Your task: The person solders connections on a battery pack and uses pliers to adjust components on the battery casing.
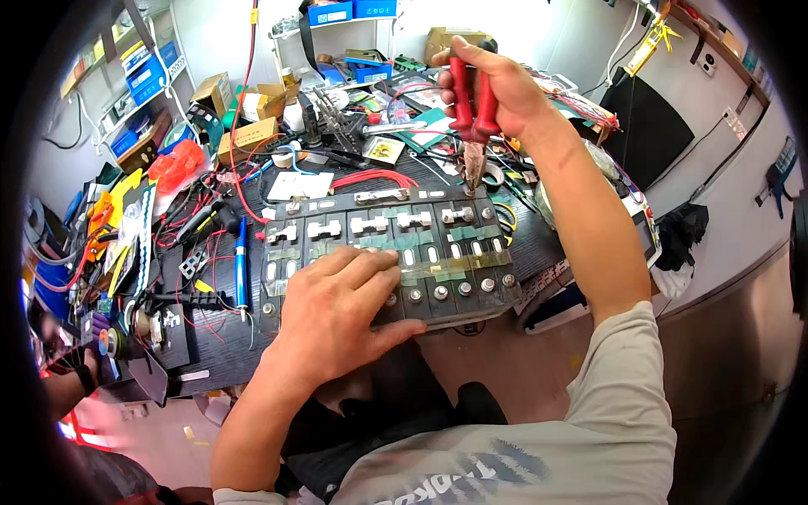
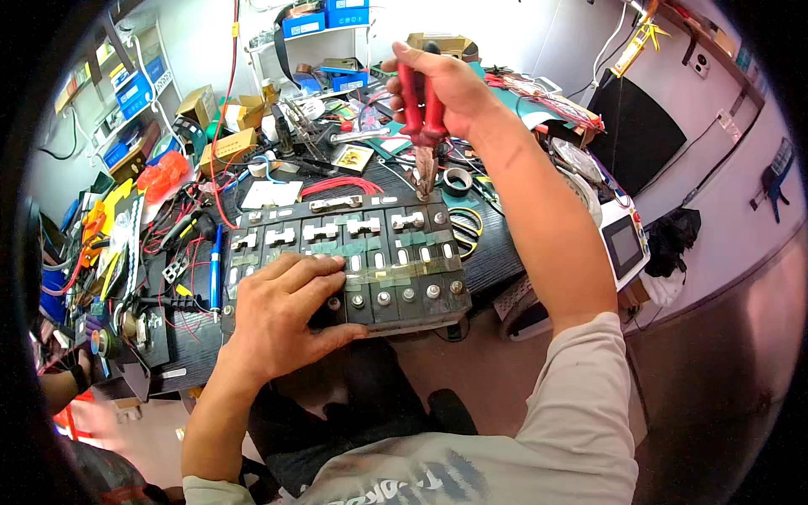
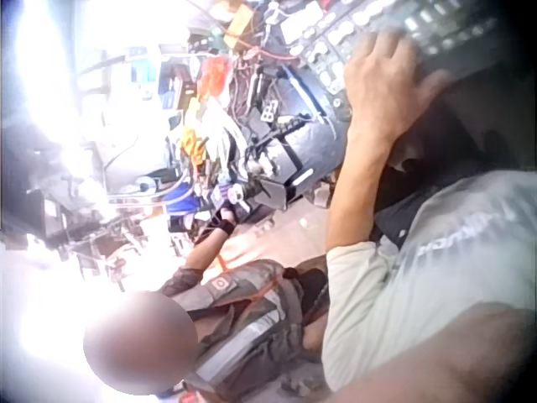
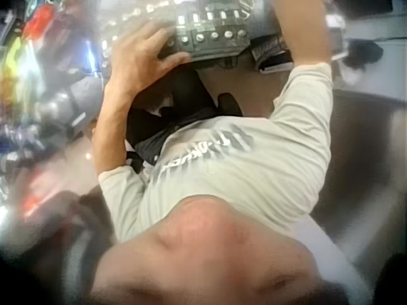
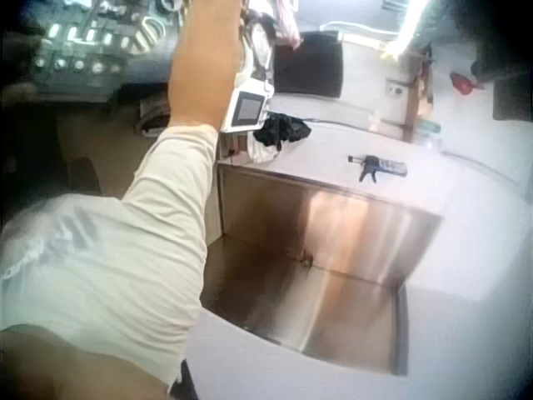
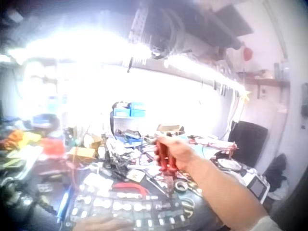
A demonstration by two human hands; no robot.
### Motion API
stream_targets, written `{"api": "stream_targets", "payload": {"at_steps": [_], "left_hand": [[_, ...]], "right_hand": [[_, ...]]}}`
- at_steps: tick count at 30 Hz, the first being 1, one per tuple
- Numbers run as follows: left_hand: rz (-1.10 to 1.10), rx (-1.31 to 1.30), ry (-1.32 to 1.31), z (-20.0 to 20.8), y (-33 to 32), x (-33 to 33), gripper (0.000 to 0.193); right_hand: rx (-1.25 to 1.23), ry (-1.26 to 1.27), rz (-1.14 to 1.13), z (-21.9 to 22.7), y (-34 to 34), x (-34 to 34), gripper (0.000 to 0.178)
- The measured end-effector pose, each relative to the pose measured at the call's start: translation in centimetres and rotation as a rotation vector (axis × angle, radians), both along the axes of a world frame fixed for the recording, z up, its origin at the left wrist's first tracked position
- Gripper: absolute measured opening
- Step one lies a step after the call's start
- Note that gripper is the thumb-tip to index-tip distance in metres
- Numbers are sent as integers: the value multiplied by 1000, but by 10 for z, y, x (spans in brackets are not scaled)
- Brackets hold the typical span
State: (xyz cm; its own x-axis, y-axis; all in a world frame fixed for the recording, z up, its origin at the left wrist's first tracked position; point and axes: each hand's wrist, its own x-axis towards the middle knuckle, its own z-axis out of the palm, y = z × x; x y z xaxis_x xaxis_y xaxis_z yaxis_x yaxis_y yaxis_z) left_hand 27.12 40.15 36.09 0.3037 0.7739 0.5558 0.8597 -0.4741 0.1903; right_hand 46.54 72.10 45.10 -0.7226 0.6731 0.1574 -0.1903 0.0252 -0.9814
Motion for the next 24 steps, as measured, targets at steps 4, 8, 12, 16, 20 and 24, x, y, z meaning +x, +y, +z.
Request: {"api": "stream_targets", "payload": {"at_steps": [4,8,12,16,20,24], "left_hand": [[10,-5,-7,0,-2,1,54],[18,-11,-1,2,-1,2,55],[9,-1,7,1,0,2,58],[-6,11,3,0,1,2,59],[-5,7,0,0,1,1,59],[-8,5,2,0,1,1,59]], "right_hand": [[46,212,12,-7,-25,26,62],[124,301,13,-13,-44,38,70],[197,324,15,-12,-48,32,76],[200,327,9,-13,-49,31,68],[274,267,-90,-11,-53,32,64],[151,295,16,-4,-49,32,77]]}}
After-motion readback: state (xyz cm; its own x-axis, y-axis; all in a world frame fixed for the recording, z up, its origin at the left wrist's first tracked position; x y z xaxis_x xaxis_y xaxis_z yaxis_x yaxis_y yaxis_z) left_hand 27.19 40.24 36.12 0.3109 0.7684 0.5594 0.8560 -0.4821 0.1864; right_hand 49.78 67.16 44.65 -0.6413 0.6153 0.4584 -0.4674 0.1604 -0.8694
